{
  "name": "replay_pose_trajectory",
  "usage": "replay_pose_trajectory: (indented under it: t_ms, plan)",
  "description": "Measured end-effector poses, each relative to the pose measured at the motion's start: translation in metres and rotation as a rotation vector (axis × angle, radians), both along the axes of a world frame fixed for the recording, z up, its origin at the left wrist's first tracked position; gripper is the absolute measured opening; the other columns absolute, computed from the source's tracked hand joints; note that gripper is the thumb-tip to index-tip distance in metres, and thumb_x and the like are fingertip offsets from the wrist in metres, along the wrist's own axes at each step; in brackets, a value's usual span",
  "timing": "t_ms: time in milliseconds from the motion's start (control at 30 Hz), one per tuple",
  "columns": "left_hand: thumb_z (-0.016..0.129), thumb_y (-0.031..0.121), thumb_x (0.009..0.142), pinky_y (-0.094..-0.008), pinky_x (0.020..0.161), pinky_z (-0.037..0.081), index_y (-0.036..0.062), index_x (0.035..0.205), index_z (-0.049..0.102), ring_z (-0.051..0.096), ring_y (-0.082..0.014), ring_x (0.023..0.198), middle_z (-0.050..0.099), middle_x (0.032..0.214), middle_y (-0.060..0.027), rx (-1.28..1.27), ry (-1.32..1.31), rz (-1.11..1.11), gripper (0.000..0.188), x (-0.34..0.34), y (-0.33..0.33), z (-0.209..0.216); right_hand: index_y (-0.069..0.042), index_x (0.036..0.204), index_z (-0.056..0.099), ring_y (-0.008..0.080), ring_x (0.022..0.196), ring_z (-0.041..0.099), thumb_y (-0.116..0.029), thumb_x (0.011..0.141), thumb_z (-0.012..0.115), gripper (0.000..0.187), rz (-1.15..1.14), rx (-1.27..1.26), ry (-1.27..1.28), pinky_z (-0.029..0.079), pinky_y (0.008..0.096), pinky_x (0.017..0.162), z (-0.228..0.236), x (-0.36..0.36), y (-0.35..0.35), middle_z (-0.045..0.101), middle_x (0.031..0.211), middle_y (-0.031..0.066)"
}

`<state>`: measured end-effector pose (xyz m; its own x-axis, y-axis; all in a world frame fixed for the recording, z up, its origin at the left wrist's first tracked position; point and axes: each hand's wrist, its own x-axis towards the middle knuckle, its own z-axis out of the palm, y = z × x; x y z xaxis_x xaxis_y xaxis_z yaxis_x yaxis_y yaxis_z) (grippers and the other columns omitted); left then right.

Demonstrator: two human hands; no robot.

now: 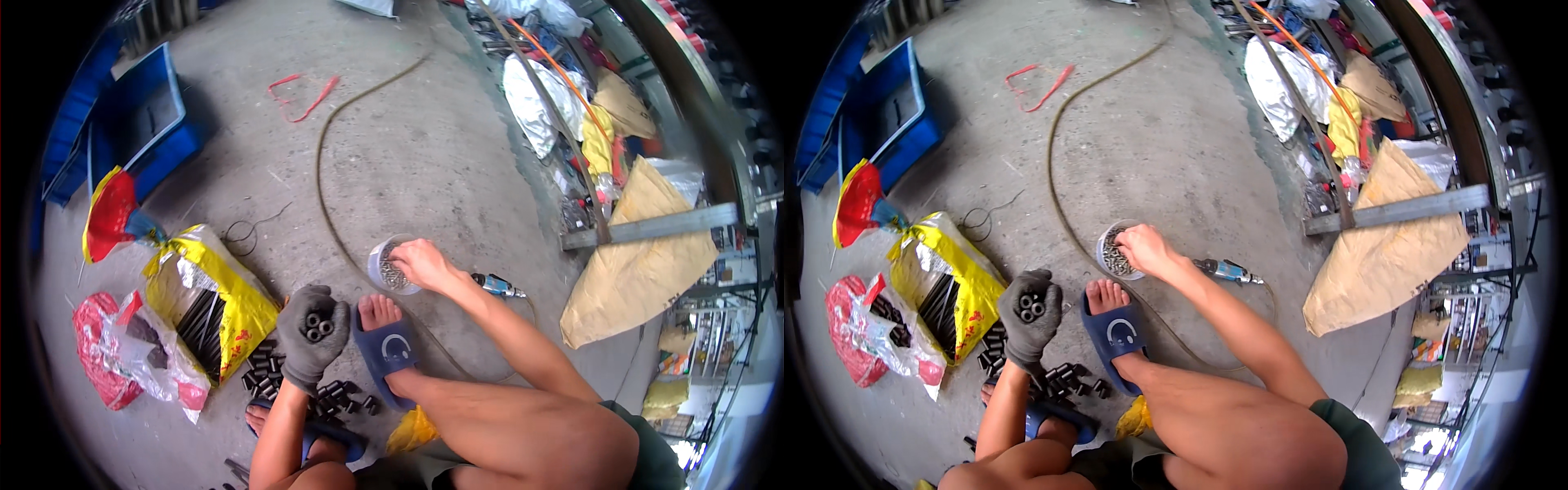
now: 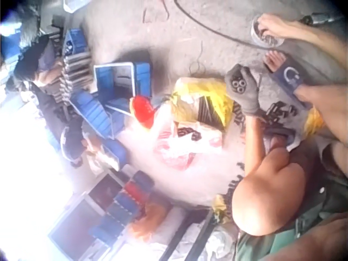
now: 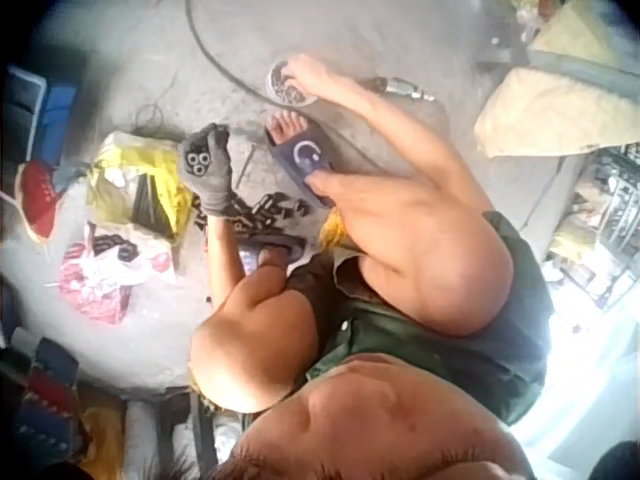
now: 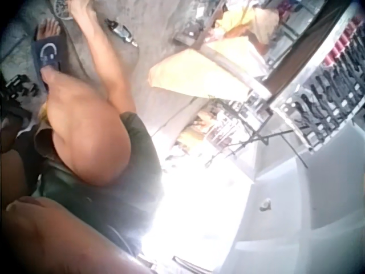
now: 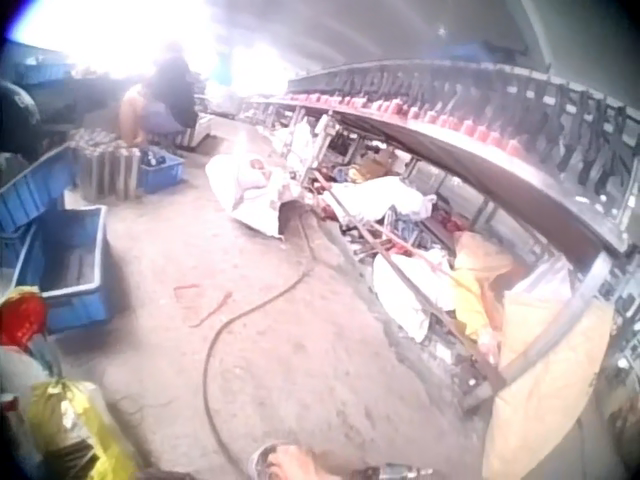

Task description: The person slides metal rings onto metal rods and uses a pneumatic tool to press and finish the assembly on the end of each rod.

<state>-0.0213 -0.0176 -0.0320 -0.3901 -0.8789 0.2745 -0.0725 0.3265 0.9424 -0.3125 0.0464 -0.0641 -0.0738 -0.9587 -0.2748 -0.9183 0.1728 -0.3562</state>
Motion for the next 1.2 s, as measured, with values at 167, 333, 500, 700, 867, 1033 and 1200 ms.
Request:
replay_pose_trajectory:
  t_ms: [167, 333, 500, 700, 867, 1033, 1200]
  plan:
    - [0.076, -0.005, 0.083, -0.0345, 0.084, 0.056, -0.0008, 0.087, 0.065, 0.073, -0.0232, 0.089, 0.074, 0.09, -0.0152, 0.231, 0.037, 0.054, 0.012, 0.004, 0.0, 0.01, -0.006, 0.099, 0.076, 0.0385, 0.087, 0.073, -0.016, 0.084, 0.079, 0.018, -0.063, -0.035, -0.021, 0.06, 0.0481, 0.077, -0.008, 0.001, 0.0, 0.074, 0.091, 0.0183]
    - [0.073, -0.005, 0.089, -0.0343, 0.087, 0.056, -0.0004, 0.09, 0.067, 0.072, -0.0219, 0.092, 0.074, 0.09, -0.0113, 0.208, 0.073, 0.031, 0.008, 0.004, -0.005, 0.025, -0.007, 0.098, 0.076, 0.0395, 0.088, 0.072, -0.016, 0.082, 0.079, 0.018, -0.056, -0.121, -0.023, 0.06, 0.0481, 0.077, -0.024, -0.001, 0.005, 0.072, 0.09, 0.0174]
    - [0.071, -0.004, 0.091, -0.0344, 0.09, 0.055, 0.0002, 0.088, 0.069, 0.072, -0.0222, 0.094, 0.073, 0.087, -0.0091, 0.238, 0.077, 0.067, 0.005, 0.009, -0.011, 0.029, -0.005, 0.092, 0.073, 0.0408, 0.086, 0.071, -0.012, 0.083, 0.075, 0.011, -0.112, -0.12, -0.012, 0.06, 0.0492, 0.077, -0.026, 0.008, 0.001, 0.072, 0.091, 0.0177]
    - [0.072, -0.005, 0.091, -0.0322, 0.084, 0.056, 0.0002, 0.088, 0.07, 0.072, -0.0199, 0.089, 0.074, 0.087, -0.0095, 0.247, 0.082, 0.083, 0.006, 0.005, -0.011, 0.032, -0.003, 0.093, 0.074, 0.0399, 0.091, 0.073, -0.009, 0.09, 0.063, 0.013, -0.064, -0.079, 0.113, 0.061, 0.0485, 0.078, -0.026, 0.021, -0.008, 0.074, 0.097, 0.0195]
    - [0.075, -0.005, 0.089, -0.0302, 0.081, 0.056, -0.0008, 0.091, 0.069, 0.071, -0.0172, 0.086, 0.075, 0.092, -0.0121, 0.276, 0.055, 0.085, 0.007, 0.005, -0.009, 0.027, -0.001, 0.093, 0.074, 0.0346, 0.086, 0.073, -0.009, 0.089, 0.066, 0.012, -0.056, -0.063, 0.127, 0.06, 0.0446, 0.075, -0.027, 0.025, -0.01, 0.073, 0.093, 0.0174]
    - [0.079, -0.002, 0.085, -0.0308, 0.08, 0.055, -0.0002, 0.091, 0.068, 0.07, -0.0177, 0.085, 0.074, 0.091, -0.0125, 0.306, 0.037, 0.081, 0.012, 0.007, -0.009, 0.017, 0.0, 0.093, 0.074, 0.0294, 0.082, 0.072, -0.009, 0.088, 0.069, 0.012, -0.047, -0.063, 0.1, 0.059, 0.0407, 0.072, -0.027, 0.027, -0.013, 0.073, 0.09, 0.0154]
    - [0.08, 0.002, 0.085, -0.0303, 0.074, 0.054, 0.0001, 0.093, 0.068, 0.067, -0.0156, 0.077, 0.072, 0.087, -0.0106, 0.261, 0.03, 0.066, 0.014, 0.004, -0.01, 0.025, 0.001, 0.093, 0.075, 0.0242, 0.077, 0.071, -0.009, 0.087, 0.073, 0.013, -0.085, -0.114, 0.014, 0.058, 0.0367, 0.069, -0.011, 0.024, -0.01, 0.073, 0.086, 0.0133]
